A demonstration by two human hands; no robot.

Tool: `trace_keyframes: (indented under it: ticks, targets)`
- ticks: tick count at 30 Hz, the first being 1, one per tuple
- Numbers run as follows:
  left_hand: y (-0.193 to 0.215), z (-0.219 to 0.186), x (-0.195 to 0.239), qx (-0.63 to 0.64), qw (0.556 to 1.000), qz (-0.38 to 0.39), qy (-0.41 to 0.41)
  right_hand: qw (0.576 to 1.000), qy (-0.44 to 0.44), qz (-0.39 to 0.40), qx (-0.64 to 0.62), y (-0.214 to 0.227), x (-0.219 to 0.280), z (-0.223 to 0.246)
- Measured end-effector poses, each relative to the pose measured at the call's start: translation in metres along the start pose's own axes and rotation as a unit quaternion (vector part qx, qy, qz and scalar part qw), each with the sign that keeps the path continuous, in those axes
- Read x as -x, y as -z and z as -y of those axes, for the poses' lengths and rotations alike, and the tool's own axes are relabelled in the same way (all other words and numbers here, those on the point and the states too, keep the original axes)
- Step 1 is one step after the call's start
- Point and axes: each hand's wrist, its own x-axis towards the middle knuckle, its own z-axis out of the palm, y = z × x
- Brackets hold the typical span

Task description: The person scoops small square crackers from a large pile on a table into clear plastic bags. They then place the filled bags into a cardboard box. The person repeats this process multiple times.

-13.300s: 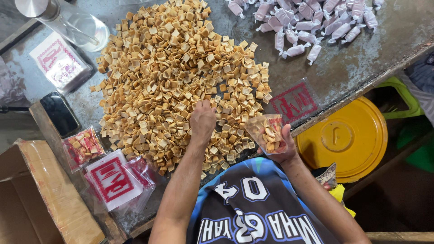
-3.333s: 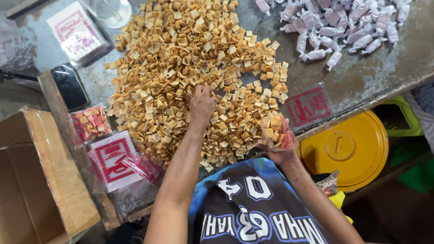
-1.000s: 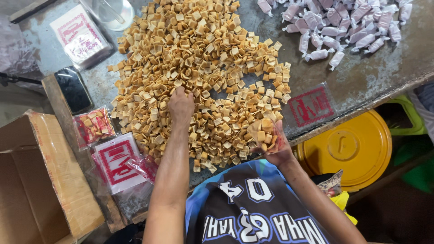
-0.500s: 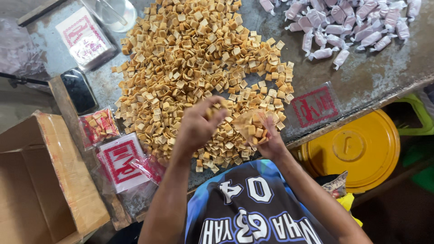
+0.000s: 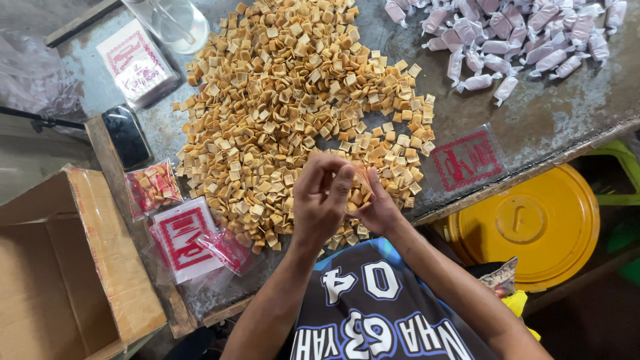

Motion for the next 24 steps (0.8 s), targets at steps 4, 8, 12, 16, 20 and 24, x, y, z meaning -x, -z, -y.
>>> trace_keyframes:
  ticks: [4, 8, 12, 16, 20, 24]
  targets:
    - [0.000, -0.004, -0.002, 0.015, 0.999, -0.002, -0.036, 0.999, 0.016, 0.017, -0.026, -0.047, 0.022, 0.010]
    - [0.025, 0.008, -0.002, -0.015, 0.997, -0.006, -0.069, 0.981, 0.035, 0.153, -0.114, -0.056, 0.038, 0.014]
    - [0.052, -0.012, 0.006, -0.179, 0.980, 0.084, 0.018, 0.990, 0.118, 0.077, 0.001, -0.072, 0.055, 0.031]
    - [0.042, -0.066, -0.021, -0.366, 0.865, 0.258, 0.224, 0.980, 0.147, 0.131, -0.018, -0.037, 0.015, 0.016]
    - [0.034, -0.077, -0.036, -0.388, 0.799, 0.299, 0.348, 0.980, 0.089, 0.175, 0.040, -0.040, 0.013, 0.017]
    - [0.045, -0.059, -0.030, -0.383, 0.812, 0.333, 0.289, 0.983, 0.071, 0.133, 0.102, -0.106, 0.043, 0.042]
